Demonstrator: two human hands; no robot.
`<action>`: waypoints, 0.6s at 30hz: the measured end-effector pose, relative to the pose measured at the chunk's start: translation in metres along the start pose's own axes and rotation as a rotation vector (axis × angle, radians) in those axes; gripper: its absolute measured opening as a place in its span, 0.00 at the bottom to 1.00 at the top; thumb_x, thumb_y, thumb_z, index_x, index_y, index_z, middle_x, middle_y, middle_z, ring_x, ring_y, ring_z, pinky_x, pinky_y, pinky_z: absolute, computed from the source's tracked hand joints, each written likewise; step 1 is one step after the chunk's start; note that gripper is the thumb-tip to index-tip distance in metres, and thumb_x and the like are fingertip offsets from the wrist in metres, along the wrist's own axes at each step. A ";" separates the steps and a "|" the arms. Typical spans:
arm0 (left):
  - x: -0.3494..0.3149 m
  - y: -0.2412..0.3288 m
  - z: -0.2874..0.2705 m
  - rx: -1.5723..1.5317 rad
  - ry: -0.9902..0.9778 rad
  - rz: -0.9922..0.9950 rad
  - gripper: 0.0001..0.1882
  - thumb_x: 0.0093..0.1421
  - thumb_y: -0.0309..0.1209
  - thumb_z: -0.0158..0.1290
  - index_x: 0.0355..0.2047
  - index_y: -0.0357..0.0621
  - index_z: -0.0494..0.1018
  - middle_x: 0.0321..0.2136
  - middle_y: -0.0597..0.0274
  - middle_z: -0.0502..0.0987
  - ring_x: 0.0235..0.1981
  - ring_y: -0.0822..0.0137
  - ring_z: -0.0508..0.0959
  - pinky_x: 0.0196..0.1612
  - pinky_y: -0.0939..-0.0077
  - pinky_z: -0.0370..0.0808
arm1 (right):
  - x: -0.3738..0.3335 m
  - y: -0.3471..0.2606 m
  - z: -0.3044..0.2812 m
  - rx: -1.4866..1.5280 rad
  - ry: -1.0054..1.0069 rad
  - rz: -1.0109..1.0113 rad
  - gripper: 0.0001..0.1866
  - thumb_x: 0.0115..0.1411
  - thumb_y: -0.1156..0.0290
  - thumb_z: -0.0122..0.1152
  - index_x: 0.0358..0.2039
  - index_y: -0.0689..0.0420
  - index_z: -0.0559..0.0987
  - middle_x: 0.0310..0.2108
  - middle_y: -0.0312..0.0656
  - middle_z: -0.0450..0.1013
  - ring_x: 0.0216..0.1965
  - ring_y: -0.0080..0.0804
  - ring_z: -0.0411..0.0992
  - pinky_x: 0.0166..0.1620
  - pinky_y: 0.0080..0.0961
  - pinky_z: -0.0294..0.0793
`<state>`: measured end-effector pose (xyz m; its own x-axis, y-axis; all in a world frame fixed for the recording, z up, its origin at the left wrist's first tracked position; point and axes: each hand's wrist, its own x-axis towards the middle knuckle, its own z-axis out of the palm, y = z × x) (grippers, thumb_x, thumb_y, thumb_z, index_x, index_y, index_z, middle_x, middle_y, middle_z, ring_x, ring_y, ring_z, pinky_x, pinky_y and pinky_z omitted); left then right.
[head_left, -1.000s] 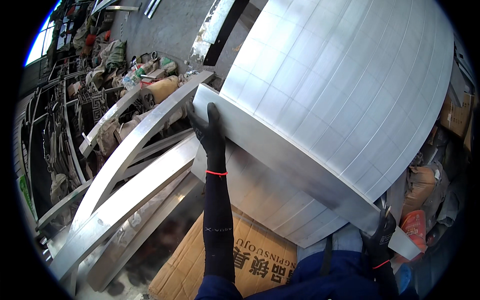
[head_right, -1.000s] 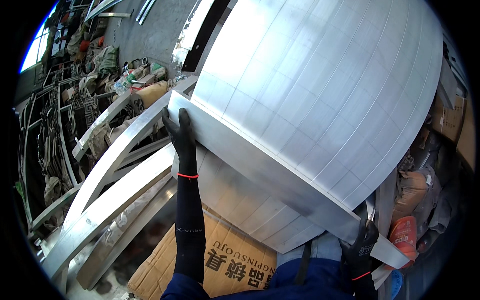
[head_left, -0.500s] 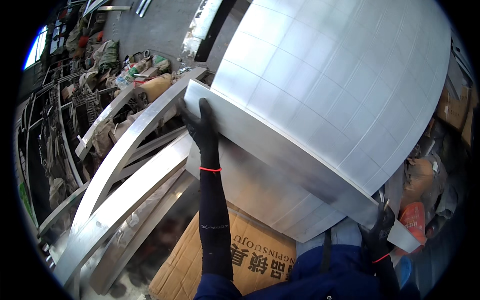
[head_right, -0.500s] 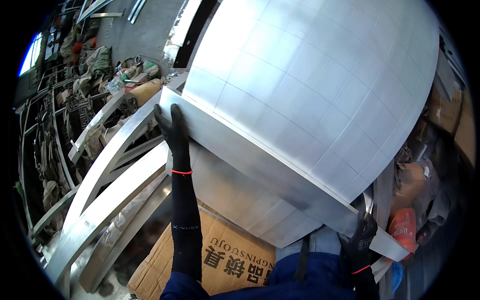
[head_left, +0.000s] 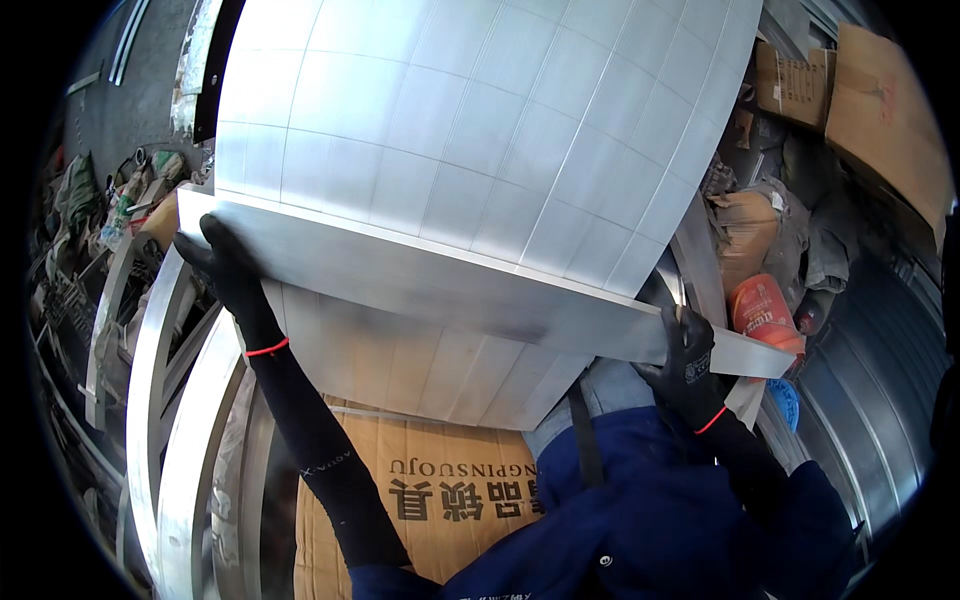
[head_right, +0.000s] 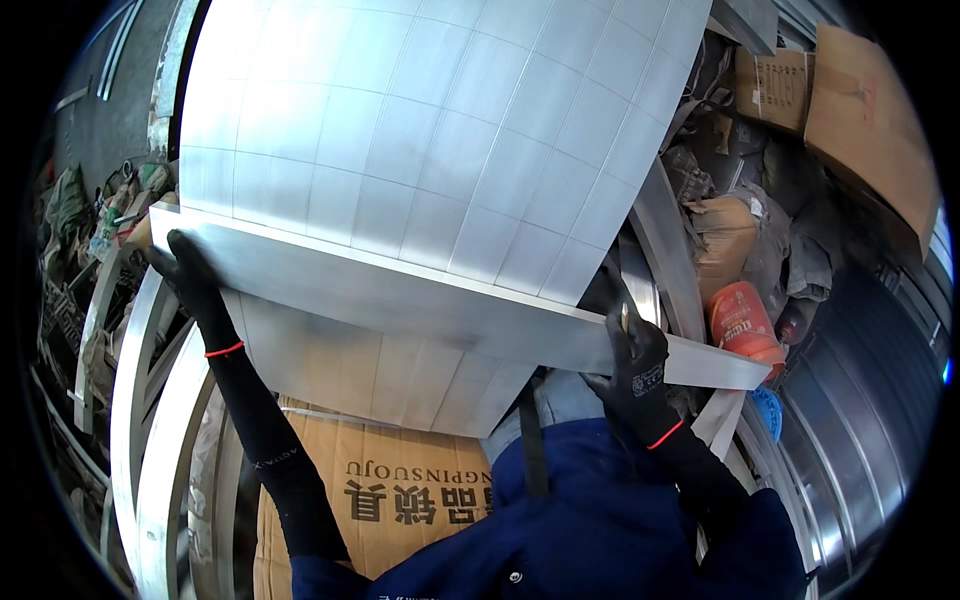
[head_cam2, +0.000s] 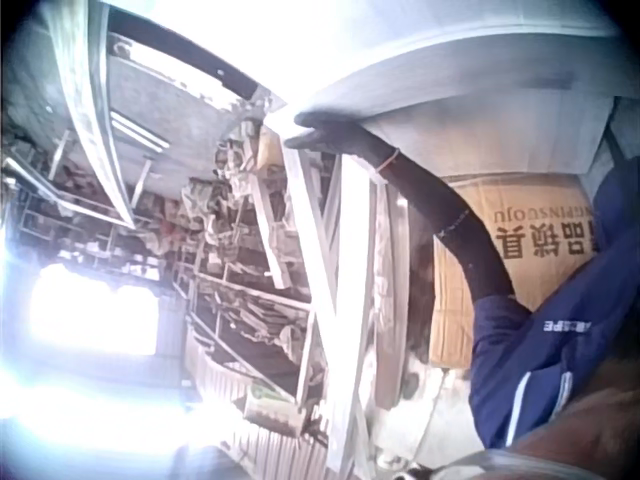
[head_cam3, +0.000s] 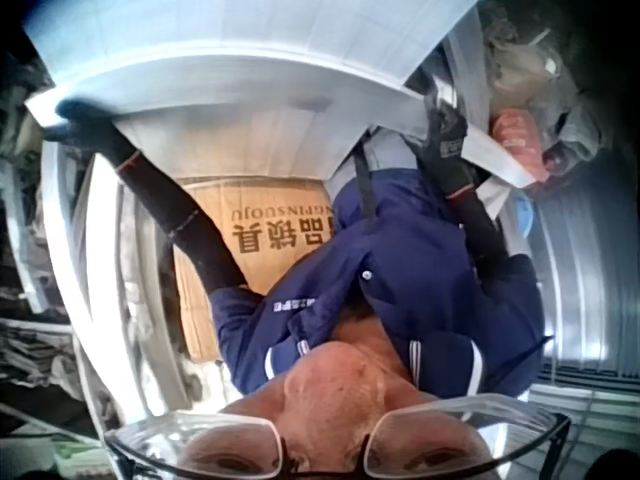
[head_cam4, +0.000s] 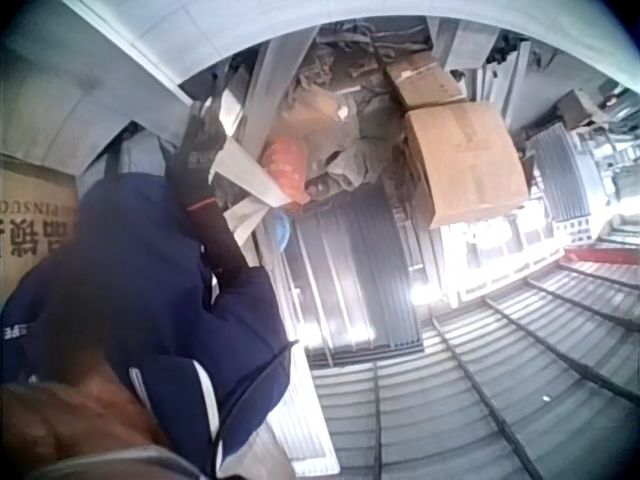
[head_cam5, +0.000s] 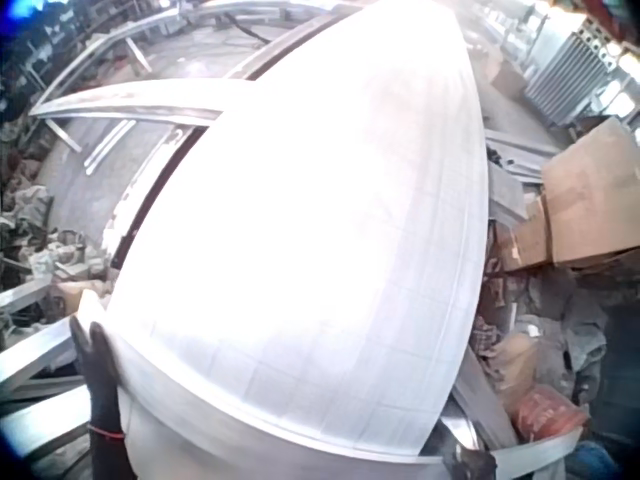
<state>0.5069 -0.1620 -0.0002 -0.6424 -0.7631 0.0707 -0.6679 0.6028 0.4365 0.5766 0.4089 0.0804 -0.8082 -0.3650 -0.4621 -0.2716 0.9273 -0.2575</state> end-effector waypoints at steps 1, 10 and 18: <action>-0.002 0.001 0.000 -0.006 -0.006 -0.017 0.49 0.63 0.62 0.38 0.65 0.28 0.42 0.65 0.33 0.47 0.67 0.44 0.50 0.67 0.58 0.49 | 0.000 0.000 0.002 0.001 0.022 0.005 0.49 0.36 0.57 0.76 0.59 0.57 0.64 0.54 0.53 0.56 0.53 0.51 0.58 0.53 0.45 0.61; -0.004 -0.007 0.001 0.125 0.041 0.013 0.48 0.63 0.61 0.38 0.65 0.28 0.44 0.63 0.31 0.51 0.65 0.42 0.54 0.66 0.57 0.52 | -0.003 0.007 0.000 0.005 -0.069 -0.019 0.55 0.38 0.53 0.76 0.63 0.58 0.58 0.57 0.58 0.54 0.57 0.56 0.55 0.56 0.49 0.59; -0.015 0.035 -0.002 0.015 0.017 -0.154 0.43 0.65 0.56 0.39 0.67 0.35 0.43 0.61 0.31 0.57 0.61 0.39 0.61 0.61 0.58 0.59 | 0.122 -0.057 -0.051 0.328 0.226 -0.422 0.14 0.52 0.75 0.60 0.40 0.59 0.76 0.38 0.47 0.71 0.41 0.51 0.69 0.44 0.44 0.68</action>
<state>0.4935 -0.1299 0.0163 -0.5254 -0.8507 0.0192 -0.7636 0.4814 0.4303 0.4664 0.3159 0.0820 -0.7663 -0.6375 -0.0794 -0.4475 0.6183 -0.6461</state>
